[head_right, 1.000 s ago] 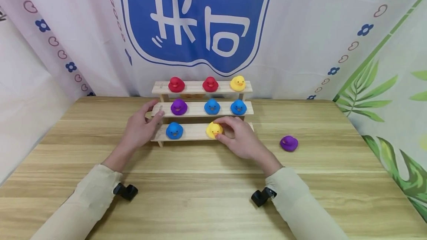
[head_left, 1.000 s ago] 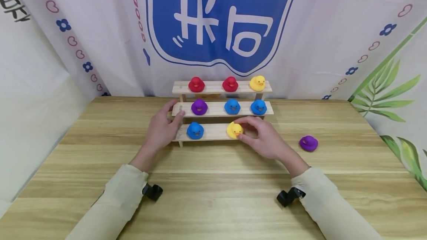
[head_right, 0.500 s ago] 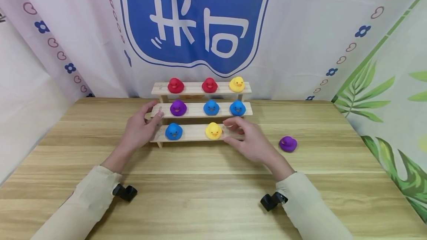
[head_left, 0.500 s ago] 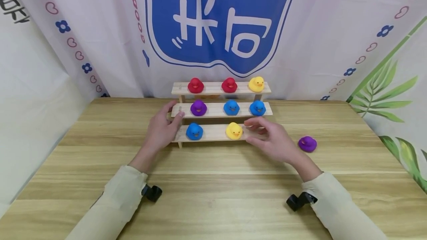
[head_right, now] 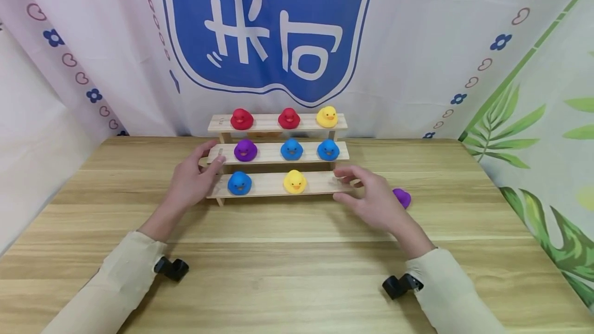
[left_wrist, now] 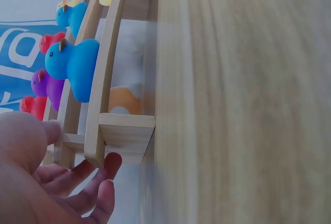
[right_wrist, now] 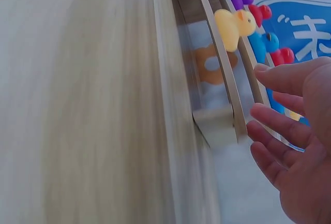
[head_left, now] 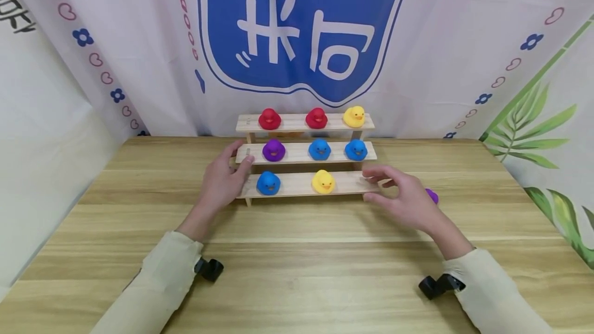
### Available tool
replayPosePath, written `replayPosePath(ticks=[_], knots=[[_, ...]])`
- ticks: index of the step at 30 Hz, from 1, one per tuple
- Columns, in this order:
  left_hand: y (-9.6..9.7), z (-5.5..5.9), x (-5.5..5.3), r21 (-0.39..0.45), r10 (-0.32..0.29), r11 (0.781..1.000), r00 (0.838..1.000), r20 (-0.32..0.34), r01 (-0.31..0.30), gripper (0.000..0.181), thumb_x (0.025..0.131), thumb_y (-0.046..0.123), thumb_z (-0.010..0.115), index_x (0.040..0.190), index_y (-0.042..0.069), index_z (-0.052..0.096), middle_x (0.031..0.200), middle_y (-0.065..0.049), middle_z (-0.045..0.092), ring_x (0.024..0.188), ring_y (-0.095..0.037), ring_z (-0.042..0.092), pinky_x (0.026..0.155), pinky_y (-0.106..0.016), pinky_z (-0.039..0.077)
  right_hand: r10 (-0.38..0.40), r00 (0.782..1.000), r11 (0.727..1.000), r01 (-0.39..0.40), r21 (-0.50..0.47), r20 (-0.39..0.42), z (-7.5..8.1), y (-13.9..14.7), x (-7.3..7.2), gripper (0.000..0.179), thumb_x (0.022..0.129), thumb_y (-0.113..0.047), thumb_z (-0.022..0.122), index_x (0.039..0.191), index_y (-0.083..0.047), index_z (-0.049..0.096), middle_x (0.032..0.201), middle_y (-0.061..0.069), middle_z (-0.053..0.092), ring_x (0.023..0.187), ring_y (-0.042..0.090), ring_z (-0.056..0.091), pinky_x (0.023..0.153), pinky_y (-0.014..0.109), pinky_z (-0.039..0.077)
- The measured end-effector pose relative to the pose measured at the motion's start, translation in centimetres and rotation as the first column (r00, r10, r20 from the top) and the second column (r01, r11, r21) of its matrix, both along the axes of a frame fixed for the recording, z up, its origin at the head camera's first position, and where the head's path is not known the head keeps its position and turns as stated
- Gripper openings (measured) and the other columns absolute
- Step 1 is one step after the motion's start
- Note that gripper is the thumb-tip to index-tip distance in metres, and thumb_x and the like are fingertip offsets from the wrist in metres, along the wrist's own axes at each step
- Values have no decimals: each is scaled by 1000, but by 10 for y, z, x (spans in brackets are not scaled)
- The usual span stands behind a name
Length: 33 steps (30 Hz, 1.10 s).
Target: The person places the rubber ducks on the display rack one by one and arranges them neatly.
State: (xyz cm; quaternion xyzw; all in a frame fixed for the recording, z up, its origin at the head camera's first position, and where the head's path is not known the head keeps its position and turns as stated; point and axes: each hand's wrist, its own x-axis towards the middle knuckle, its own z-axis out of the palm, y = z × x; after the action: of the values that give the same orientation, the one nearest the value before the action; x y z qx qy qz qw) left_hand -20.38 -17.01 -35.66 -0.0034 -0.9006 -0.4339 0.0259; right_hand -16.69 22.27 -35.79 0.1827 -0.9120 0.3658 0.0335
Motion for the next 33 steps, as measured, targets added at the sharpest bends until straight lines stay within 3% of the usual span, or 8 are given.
replayPosePath(ticks=[10,17,24,33], knots=[[0,0,1,-6,-1,1000,1000,-4,1,69,111,47,51,169,17,30,166,-22,42,125,-42,63,109,-58,53,-78,997,996,78,38,-6,0,35,11,48,98,-23,78,142,-11,62,139,12,69,125,37,64,98,56,55],[-1,-1,1,-5,1,1000,1000,-8,-1,69,110,48,51,169,19,30,166,-22,43,125,-42,63,109,-59,52,-133,991,988,132,76,3,-2,56,14,51,98,-27,78,143,-12,61,140,15,68,129,38,63,101,44,55],[0,-1,0,1,-6,1000,1000,-8,6,69,110,48,51,169,19,30,166,-22,43,130,-44,62,112,-60,50,-167,986,984,165,72,20,-5,75,18,54,96,-26,81,142,-7,60,142,23,64,136,48,54,111,68,42],[-1,-1,0,8,-8,1000,1000,-10,8,69,111,47,52,169,17,30,166,-22,42,130,-44,63,113,-60,50,-171,984,978,164,128,45,-10,93,19,54,93,-20,83,138,0,62,136,29,67,128,53,59,108,67,46]])
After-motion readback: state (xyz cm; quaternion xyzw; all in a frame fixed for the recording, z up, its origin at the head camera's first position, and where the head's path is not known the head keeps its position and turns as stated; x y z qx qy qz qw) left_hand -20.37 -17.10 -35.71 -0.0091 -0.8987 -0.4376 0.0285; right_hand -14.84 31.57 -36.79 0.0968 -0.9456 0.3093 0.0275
